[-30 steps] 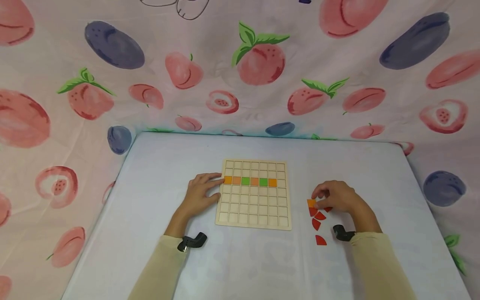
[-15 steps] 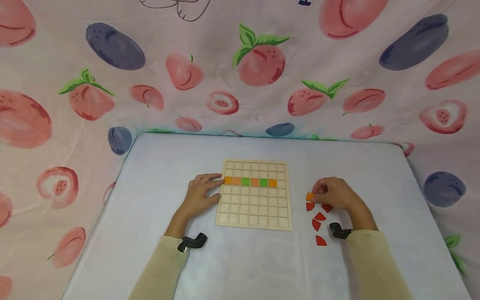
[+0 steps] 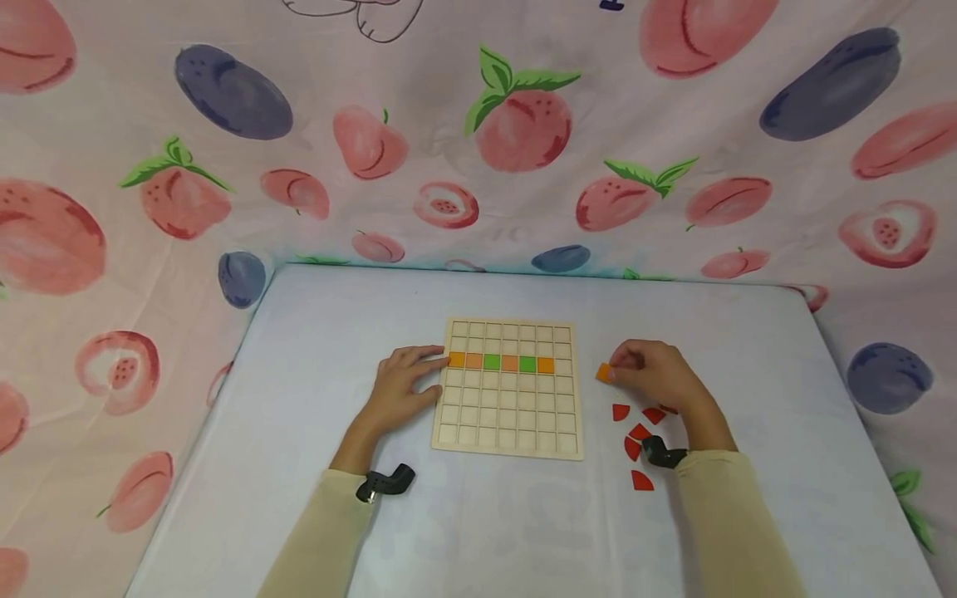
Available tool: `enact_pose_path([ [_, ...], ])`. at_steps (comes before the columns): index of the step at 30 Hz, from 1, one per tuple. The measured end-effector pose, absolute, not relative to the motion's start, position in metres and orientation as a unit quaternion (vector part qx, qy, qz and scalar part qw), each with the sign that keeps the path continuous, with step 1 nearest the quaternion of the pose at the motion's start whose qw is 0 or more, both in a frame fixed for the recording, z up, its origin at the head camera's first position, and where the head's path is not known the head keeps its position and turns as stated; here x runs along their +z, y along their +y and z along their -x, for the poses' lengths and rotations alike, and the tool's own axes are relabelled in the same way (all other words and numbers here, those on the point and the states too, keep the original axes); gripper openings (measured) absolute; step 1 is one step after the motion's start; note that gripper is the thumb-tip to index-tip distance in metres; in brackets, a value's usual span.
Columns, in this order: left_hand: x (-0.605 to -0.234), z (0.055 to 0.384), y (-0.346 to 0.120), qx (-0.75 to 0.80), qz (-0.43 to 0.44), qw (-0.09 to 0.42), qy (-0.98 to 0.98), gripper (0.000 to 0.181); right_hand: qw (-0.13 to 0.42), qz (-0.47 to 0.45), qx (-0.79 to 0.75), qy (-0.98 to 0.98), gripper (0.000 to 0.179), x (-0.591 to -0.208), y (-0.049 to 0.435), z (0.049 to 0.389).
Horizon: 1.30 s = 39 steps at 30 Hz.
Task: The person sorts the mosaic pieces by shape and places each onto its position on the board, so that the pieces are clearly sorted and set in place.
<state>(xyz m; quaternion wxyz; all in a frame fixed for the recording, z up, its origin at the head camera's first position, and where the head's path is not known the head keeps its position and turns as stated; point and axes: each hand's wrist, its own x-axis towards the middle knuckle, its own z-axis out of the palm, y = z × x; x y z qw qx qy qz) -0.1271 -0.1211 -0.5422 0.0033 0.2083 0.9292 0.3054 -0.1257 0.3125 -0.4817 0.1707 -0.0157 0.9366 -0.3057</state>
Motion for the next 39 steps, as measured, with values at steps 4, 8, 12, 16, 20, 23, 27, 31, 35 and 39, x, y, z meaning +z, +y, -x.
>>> enact_pose_path([
  [4, -0.542, 0.128, -0.121, 0.302, -0.205, 0.01, 0.931, 0.048, 0.169, 0.009, -0.352, 0.92, 0.026, -0.486, 0.307, 0.127],
  [8, -0.542, 0.128, -0.121, 0.302, -0.205, 0.01, 0.931, 0.047, 0.184, -0.003, -0.425, 0.886, 0.029, -0.49, 0.301, 0.128],
  [12, -0.543, 0.128, -0.121, 0.305, -0.206, 0.006, 0.93, 0.048, 0.188, -0.014, -0.45, 0.873, 0.031, -0.492, 0.293, 0.129],
  [16, -0.544, 0.128, -0.121, 0.302, -0.205, 0.006, 0.931, 0.048, 0.191, -0.022, -0.466, 0.864, 0.031, -0.494, 0.287, 0.13],
  [20, -0.544, 0.129, -0.121, 0.302, -0.204, 0.01, 0.931, 0.048, 0.193, -0.026, -0.485, 0.853, 0.032, -0.496, 0.282, 0.131],
  [23, -0.544, 0.129, -0.121, 0.302, -0.203, 0.013, 0.931, 0.048, 0.189, -0.03, -0.5, 0.845, 0.033, -0.499, 0.278, 0.132],
  [27, -0.543, 0.128, -0.121, 0.302, -0.204, 0.014, 0.931, 0.048, 0.179, -0.04, -0.499, 0.847, 0.033, -0.503, 0.271, 0.134],
  [31, -0.543, 0.128, -0.121, 0.3, -0.204, 0.012, 0.932, 0.048, 0.162, -0.05, -0.485, 0.858, 0.034, -0.506, 0.265, 0.136],
  [35, -0.542, 0.128, -0.121, 0.299, -0.204, 0.013, 0.932, 0.048, 0.159, -0.067, -0.486, 0.857, 0.036, -0.507, 0.262, 0.138],
  [39, -0.542, 0.128, -0.121, 0.303, -0.206, 0.013, 0.931, 0.048, 0.173, -0.091, -0.515, 0.834, 0.037, -0.507, 0.26, 0.143],
])
